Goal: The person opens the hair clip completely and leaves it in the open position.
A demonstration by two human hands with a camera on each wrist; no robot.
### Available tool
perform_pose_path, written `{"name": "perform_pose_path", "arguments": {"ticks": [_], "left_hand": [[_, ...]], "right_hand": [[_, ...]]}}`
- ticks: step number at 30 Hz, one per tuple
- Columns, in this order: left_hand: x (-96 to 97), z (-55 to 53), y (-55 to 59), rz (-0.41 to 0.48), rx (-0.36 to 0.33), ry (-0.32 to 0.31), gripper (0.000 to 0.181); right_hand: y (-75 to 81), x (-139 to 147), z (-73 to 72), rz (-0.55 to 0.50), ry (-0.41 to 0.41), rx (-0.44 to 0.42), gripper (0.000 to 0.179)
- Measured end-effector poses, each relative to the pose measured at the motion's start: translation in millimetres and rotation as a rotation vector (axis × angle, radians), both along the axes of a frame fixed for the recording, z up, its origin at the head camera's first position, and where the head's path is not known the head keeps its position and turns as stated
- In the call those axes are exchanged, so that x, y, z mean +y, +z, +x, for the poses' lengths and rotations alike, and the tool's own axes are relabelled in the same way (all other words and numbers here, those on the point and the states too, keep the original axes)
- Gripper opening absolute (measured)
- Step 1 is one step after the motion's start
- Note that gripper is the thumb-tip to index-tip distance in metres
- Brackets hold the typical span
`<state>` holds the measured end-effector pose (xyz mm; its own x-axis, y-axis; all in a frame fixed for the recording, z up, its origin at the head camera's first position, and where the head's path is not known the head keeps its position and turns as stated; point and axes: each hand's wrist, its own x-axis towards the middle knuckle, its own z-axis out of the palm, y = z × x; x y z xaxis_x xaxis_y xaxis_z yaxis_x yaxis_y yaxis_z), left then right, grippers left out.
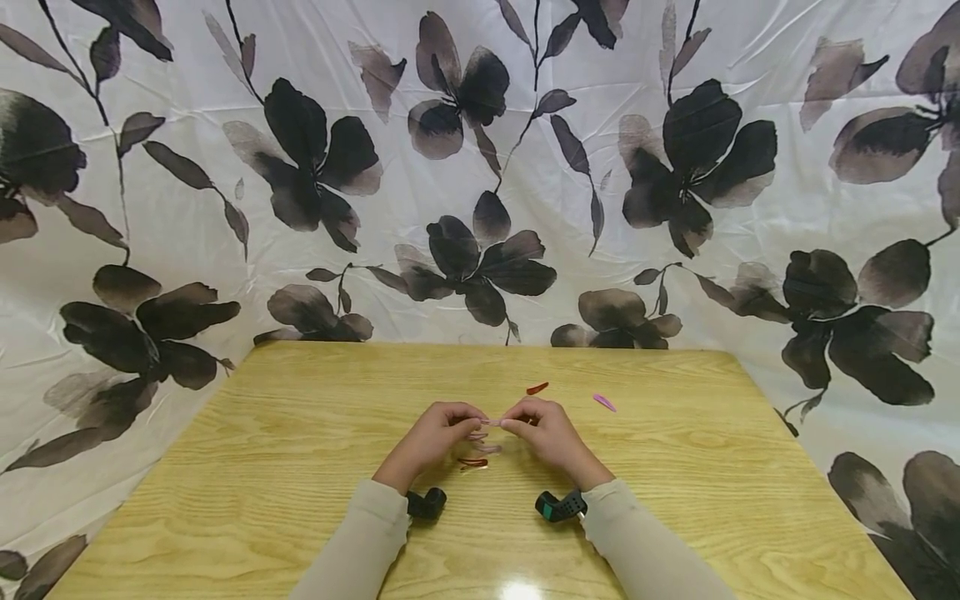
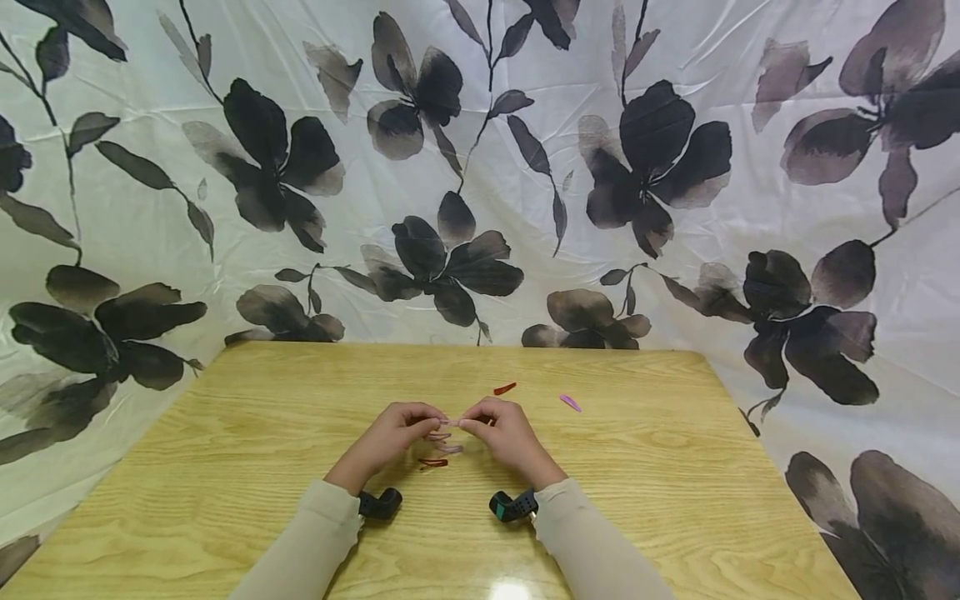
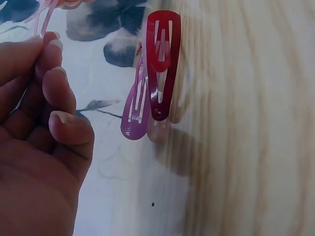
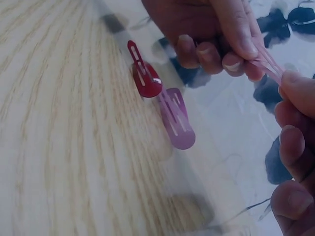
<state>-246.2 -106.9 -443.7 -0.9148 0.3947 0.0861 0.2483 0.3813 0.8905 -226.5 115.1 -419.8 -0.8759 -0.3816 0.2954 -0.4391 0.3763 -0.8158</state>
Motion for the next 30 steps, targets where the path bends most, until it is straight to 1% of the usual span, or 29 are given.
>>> {"name": "perform_pose_path", "arguments": {"ticks": [2, 8, 11, 14, 18, 21, 26, 30], "left_hand": [[0.4, 0.5, 1.1, -0.017, 0.005, 0.007, 0.02], [0.7, -0.7, 1.7, -0.063, 0.024, 0.027, 0.02], [0.8, -1.9, 0.5, -0.076, 0.029, 0.033, 0.02], [1.6, -2.6, -0.2, -0.08, 0.027, 0.035, 0.02], [3.5, -4.5, -1.9, -0.062, 0.003, 0.03, 0.02], [4.1, -7.2, -2.9, -0.063, 0.009, 0.041, 0.02], [4.1, -12.0, -4.7, -0.068, 0.013, 0.083, 0.017], [2.9, -13.3, -5.2, -0.076, 0.012, 0.124, 0.014]], "right_hand": [[-4.1, -0.3, -3.0, 0.005, -0.009, 0.007, 0.012], [-32.2, 0.1, -22.0, -0.003, -0.043, 0.04, 0.012], [-38.5, 0.8, -26.3, -0.014, -0.047, 0.029, 0.013], [-42.2, 1.9, -29.5, -0.021, -0.049, 0.014, 0.013], [-43.9, 2.2, -32.5, -0.037, -0.059, -0.009, 0.012], [-43.6, 0.4, -35.2, -0.046, -0.066, -0.025, 0.011], [-43.0, -3.1, -39.1, -0.033, -0.082, -0.036, 0.01], [-44.7, -5.7, -42.3, 0.0, -0.088, -0.035, 0.009]]}}
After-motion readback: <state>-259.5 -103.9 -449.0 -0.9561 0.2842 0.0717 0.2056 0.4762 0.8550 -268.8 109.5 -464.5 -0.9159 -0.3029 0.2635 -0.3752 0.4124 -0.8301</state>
